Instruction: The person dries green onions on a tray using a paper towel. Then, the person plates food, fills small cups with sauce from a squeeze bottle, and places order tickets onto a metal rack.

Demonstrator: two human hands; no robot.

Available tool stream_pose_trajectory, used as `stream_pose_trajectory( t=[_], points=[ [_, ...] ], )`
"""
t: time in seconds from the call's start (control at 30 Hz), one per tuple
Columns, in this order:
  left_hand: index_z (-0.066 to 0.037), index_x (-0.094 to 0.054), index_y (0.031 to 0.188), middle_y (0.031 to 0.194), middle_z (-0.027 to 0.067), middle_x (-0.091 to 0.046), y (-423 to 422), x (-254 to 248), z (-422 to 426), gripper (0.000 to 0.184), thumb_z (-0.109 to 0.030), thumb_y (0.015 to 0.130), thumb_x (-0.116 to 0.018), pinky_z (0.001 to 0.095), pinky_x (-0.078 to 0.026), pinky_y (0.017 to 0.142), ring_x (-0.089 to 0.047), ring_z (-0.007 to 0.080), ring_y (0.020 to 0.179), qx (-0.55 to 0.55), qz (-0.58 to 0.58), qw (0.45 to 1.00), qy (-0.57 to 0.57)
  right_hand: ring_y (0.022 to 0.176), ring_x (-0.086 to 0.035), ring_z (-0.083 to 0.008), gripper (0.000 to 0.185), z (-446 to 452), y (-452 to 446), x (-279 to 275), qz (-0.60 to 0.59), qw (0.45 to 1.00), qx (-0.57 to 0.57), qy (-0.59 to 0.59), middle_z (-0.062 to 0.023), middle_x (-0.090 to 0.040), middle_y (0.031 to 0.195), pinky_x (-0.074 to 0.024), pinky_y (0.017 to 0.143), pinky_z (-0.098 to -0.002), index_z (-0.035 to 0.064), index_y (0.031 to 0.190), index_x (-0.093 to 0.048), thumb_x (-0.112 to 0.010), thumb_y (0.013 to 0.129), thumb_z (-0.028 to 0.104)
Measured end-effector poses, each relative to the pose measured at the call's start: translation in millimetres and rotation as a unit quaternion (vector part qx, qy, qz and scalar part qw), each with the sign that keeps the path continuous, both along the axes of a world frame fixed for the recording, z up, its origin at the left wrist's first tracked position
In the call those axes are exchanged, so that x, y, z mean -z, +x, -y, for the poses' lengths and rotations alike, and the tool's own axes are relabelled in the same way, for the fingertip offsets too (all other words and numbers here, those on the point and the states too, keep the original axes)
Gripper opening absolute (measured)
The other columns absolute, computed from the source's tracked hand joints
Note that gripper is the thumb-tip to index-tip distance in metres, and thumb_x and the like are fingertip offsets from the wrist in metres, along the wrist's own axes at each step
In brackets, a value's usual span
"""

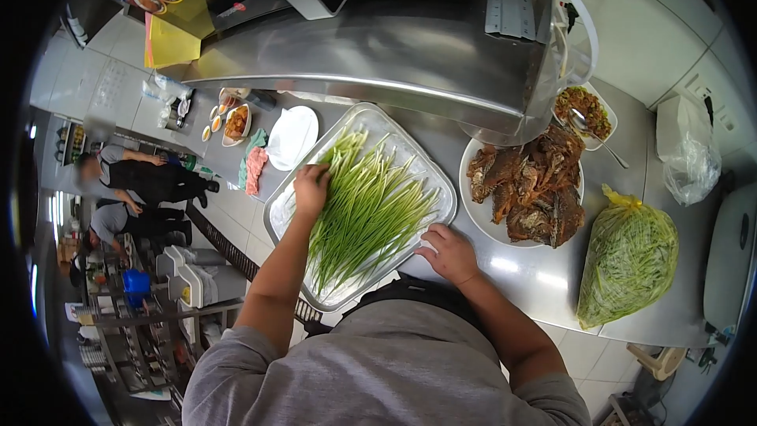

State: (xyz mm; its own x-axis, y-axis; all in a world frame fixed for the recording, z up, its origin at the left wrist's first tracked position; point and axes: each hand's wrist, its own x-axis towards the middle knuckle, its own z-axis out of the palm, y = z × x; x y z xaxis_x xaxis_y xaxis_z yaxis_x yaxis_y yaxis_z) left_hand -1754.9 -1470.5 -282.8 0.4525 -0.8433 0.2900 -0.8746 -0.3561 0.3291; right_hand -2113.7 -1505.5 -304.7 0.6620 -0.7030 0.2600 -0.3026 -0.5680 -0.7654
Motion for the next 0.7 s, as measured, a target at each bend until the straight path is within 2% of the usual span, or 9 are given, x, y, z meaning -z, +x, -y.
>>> stream_pose_trajectory(
  t=[0.03, 0.13, 0.17, 0.27, 0.3, 0.43, 0.57, 0.63, 0.7],
  points=[
    [-0.009, -0.066, 0.092, 0.092, 0.0119, -0.062, 0, -4, -4, 0.014, -0.017, 0.08, -0.067, 0.0443, -0.043, 0.085, -0.056, 0.0326, 0.095, -0.022, 0.028, 0.998, -0.061, 0.083, -0.063, -0.0268, 0.028, 0, 0, 0, 0.0, 1.0, 0.003, -0.001, -0.0049, -0.06, 0.098, -0.0507, 0.072, -0.0363, 0.0088, 0.091, -0.066, -0.072, 0.077, 0.031],
    [-0.011, -0.067, 0.092, 0.092, 0.0114, -0.062, -19, -23, -20, 0.014, -0.016, 0.08, -0.068, 0.045, -0.042, 0.085, -0.056, 0.0326, 0.095, -0.005, -0.019, 0.998, -0.062, 0.082, -0.062, -0.0272, 0.028, 2, 0, -1, 0.009, 1.0, -0.004, -0.008, -0.0053, -0.06, 0.098, -0.0507, 0.071, -0.0365, 0.0081, 0.091, -0.066, -0.072, 0.077, 0.031],
    [-0.012, -0.067, 0.092, 0.092, 0.0104, -0.062, -22, -19, -28, 0.014, -0.016, 0.078, -0.068, 0.0449, -0.041, 0.085, -0.055, 0.032, 0.095, 0.054, -0.039, 0.997, -0.031, 0.082, -0.062, -0.0273, 0.028, 3, 0, 0, 0.017, 1.0, -0.004, -0.009, -0.0055, -0.06, 0.098, -0.0507, 0.07, -0.0366, 0.0077, 0.091, -0.066, -0.072, 0.077, 0.031],
    [-0.012, -0.067, 0.092, 0.092, 0.0098, -0.061, -26, 0, -43, 0.015, -0.016, 0.078, -0.068, 0.0443, -0.041, 0.084, -0.055, 0.0313, 0.095, 0.061, 0.014, 0.996, 0.066, 0.082, -0.062, -0.0274, 0.028, 3, 0, -3, 0.014, 1.0, -0.014, 0.012, -0.0061, -0.06, 0.097, -0.0506, 0.071, -0.0366, 0.0075, 0.091, -0.066, -0.073, 0.077, 0.03],
    [-0.012, -0.067, 0.092, 0.093, 0.0095, -0.061, -28, -1, -40, 0.015, -0.015, 0.077, -0.068, 0.0437, -0.042, 0.083, -0.055, 0.0315, 0.095, 0.005, 0.004, 0.998, 0.07, 0.082, -0.062, -0.0274, 0.028, 2, -1, -1, 0.015, 1.0, -0.02, 0.012, -0.0061, -0.06, 0.097, -0.0506, 0.071, -0.0366, 0.0075, 0.091, -0.066, -0.073, 0.077, 0.03],
    [-0.012, -0.069, 0.089, 0.091, 0.0103, -0.062, -56, -9, -17, 0.011, -0.014, 0.078, -0.067, 0.0439, -0.044, 0.08, -0.057, 0.0312, 0.092, -0.032, 0.016, 0.999, -0.004, 0.082, -0.062, -0.0277, 0.027, 4, 0, 4, 0.03, 0.999, -0.019, -0.016, -0.0064, -0.06, 0.097, -0.0504, 0.071, -0.0364, 0.0075, 0.091, -0.065, -0.073, 0.076, 0.029],
    [-0.009, -0.07, 0.09, 0.09, 0.0128, -0.065, -91, 7, -5, 0.012, -0.012, 0.08, -0.065, 0.0434, -0.046, 0.083, -0.059, 0.0328, 0.09, 0.001, -0.086, 0.996, 0.003, 0.084, -0.062, -0.0277, 0.026, 3, -1, 0, 0.027, 0.999, -0.023, -0.002, -0.0063, -0.06, 0.097, -0.0501, 0.072, -0.0366, 0.0074, 0.089, -0.065, -0.074, 0.076, 0.028],
    [-0.007, -0.067, 0.102, 0.1, 0.015, -0.064, -100, 0, -1, 0.02, -0.011, 0.083, -0.063, 0.0427, -0.046, 0.087, -0.058, 0.0348, 0.097, 0.021, -0.117, 0.99, 0.07, 0.084, -0.061, -0.0279, 0.026, 5, -1, 3, 0.033, 0.999, -0.032, -0.006, -0.0065, -0.06, 0.097, -0.05, 0.072, -0.0369, 0.0074, 0.09, -0.064, -0.074, 0.076, 0.027],
    [-0.007, -0.063, 0.109, 0.107, 0.0165, -0.061, -113, -5, -4, 0.026, -0.011, 0.083, -0.062, 0.0429, -0.044, 0.09, -0.056, 0.0351, 0.103, 0.001, -0.11, 0.994, 0.004, 0.085, -0.061, -0.028, 0.026, 5, -1, 3, 0.038, 0.998, -0.044, -0.006, -0.0066, -0.06, 0.096, -0.0499, 0.072, -0.0373, 0.0073, 0.09, -0.064, -0.074, 0.076, 0.027]
  ],
)
